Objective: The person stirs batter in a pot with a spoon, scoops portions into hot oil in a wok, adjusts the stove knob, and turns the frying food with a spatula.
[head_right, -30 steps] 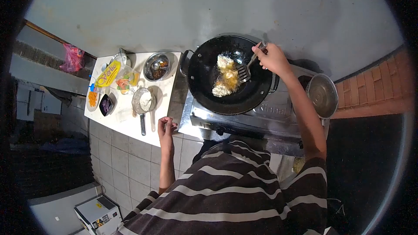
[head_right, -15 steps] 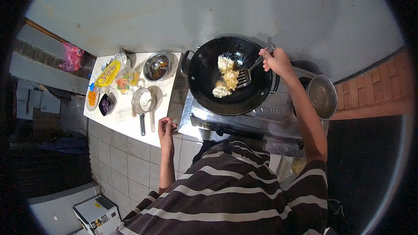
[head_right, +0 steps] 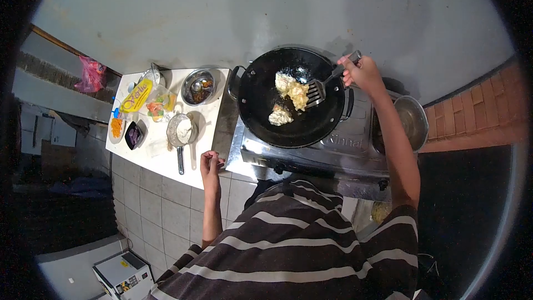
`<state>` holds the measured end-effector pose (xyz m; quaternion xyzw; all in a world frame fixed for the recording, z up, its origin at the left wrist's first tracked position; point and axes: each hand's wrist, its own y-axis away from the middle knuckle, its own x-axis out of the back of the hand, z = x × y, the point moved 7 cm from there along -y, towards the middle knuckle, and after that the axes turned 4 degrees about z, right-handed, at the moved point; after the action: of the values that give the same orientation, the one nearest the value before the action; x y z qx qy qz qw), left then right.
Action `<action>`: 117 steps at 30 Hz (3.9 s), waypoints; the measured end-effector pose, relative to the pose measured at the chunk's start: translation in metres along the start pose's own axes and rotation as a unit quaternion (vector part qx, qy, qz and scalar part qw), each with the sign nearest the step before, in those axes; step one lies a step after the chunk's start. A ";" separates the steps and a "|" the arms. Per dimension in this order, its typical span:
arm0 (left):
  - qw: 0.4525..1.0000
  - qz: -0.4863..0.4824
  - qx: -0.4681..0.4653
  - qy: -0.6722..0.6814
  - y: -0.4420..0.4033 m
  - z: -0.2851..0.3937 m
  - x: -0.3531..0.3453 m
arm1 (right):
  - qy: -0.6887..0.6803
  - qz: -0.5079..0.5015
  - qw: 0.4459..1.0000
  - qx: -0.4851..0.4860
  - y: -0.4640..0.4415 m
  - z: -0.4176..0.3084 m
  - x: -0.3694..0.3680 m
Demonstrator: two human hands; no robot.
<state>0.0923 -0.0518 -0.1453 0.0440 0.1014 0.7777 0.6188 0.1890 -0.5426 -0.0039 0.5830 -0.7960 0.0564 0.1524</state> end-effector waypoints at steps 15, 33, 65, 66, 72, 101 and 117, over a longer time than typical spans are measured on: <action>1.000 -0.006 -0.001 -0.010 0.000 0.002 -0.001 | 0.116 -0.269 0.947 0.132 0.022 -0.051 -0.036; 0.999 -0.016 -0.007 -0.027 0.003 -0.003 -0.004 | 0.223 -0.322 0.895 0.212 0.105 -0.115 -0.029; 0.998 -0.043 0.008 -0.052 -0.014 0.004 0.012 | 0.278 -0.009 0.925 0.260 0.138 -0.107 -0.076; 0.998 -0.045 0.007 -0.053 -0.018 0.005 0.016 | 0.283 0.021 0.921 0.266 0.139 -0.111 -0.076; 0.997 -0.060 0.006 -0.053 -0.042 0.014 0.030 | 0.261 0.091 0.928 0.249 0.146 -0.107 -0.107; 0.983 -0.170 0.016 -0.061 -0.128 0.018 0.026 | 0.324 0.307 0.883 0.143 0.121 -0.092 -0.137; 0.981 -0.176 0.016 -0.076 -0.145 0.013 0.033 | 0.425 0.311 0.841 0.121 0.101 -0.088 -0.136</action>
<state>0.2258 0.0126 -0.1652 0.0944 0.0732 0.6489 0.7514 0.1463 -0.3630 0.0461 0.2373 -0.7797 0.4387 0.3786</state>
